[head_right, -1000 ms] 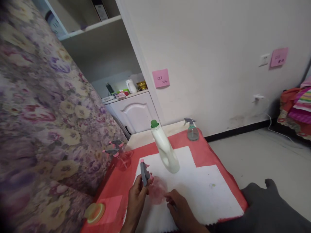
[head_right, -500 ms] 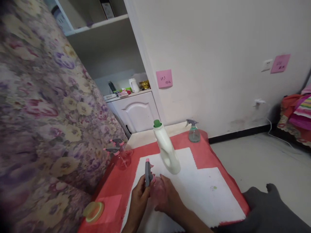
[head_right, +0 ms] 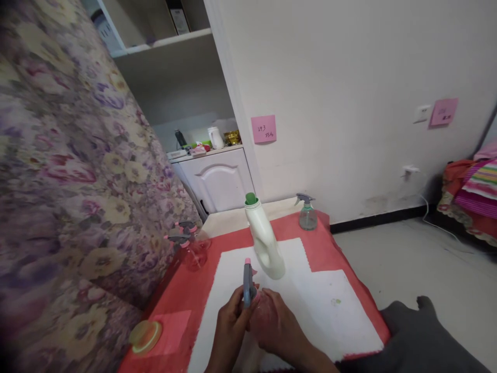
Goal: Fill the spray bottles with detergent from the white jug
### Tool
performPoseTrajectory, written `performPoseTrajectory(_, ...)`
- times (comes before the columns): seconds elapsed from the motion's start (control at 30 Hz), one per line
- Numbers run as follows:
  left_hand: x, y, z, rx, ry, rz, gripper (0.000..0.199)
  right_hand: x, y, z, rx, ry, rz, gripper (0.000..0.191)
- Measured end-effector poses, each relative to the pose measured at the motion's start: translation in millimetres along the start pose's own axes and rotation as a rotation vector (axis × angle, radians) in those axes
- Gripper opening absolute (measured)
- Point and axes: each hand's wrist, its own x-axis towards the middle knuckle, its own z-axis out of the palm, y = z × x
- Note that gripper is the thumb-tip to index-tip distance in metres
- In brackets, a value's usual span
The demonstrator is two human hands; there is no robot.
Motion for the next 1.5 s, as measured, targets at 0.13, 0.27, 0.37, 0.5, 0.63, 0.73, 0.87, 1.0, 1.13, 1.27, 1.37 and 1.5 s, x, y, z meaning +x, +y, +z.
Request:
performPoseTrajectory(0.13, 0, 2, 9.6, -0.013, 0.008, -0.016, 0.032, -6, 0, -9, 0.149, -0.109, -0.046, 0.081)
performPoseTrajectory(0.27, 1, 1, 11.5, -0.029, 0.066, -0.017, 0.027, -6, 4, -8, 0.237, -0.121, -0.039, 0.084)
performPoseTrajectory(0.37, 1, 1, 10.1, -0.043, 0.048, 0.004, 0.029, -7, 3, -10, 0.245, -0.130, -0.010, 0.087)
performPoseTrajectory(0.5, -1, 3, 8.4, -0.057, 0.004, 0.071, 0.032, -6, -6, -23, 0.137, -0.063, -0.043, 0.067)
performPoseTrajectory(0.63, -2, 0, 8.9, -0.070, -0.031, 0.109, 0.034, 4, -27, -33, 0.036, -0.022, -0.172, 0.031)
performPoseTrajectory(0.73, -2, -5, 9.0, -0.070, -0.025, 0.143, 0.036, 13, -40, -30, 0.058, -0.018, -0.199, 0.025)
performPoseTrajectory(0.87, -3, -11, 8.7, -0.082, -0.018, 0.164, 0.037, 21, -49, -22, 0.075, -0.021, -0.160, 0.021)
performPoseTrajectory(1.0, -5, -8, 10.4, -0.079, -0.010, 0.125, 0.035, 25, -57, -20, 0.002, -0.039, -0.112, 0.015)
performPoseTrajectory(1.13, -10, -8, 10.9, -0.078, 0.021, 0.098, 0.037, 27, -61, -18, -0.038, -0.028, -0.066, 0.016)
performPoseTrajectory(1.27, -14, -12, 3.8, -0.107, 0.021, 0.110, 0.038, 28, -58, -16, -0.060, -0.006, -0.057, 0.021)
performPoseTrajectory(1.37, -11, -5, -4.4, -0.106, 0.087, 0.163, 0.032, 29, -57, -16, -0.059, -0.003, -0.072, 0.017)
performPoseTrajectory(1.5, 2, 16, -11.1, -0.097, 0.067, 0.196, 0.028, 29, -59, -16, -0.075, 0.011, -0.074, 0.014)
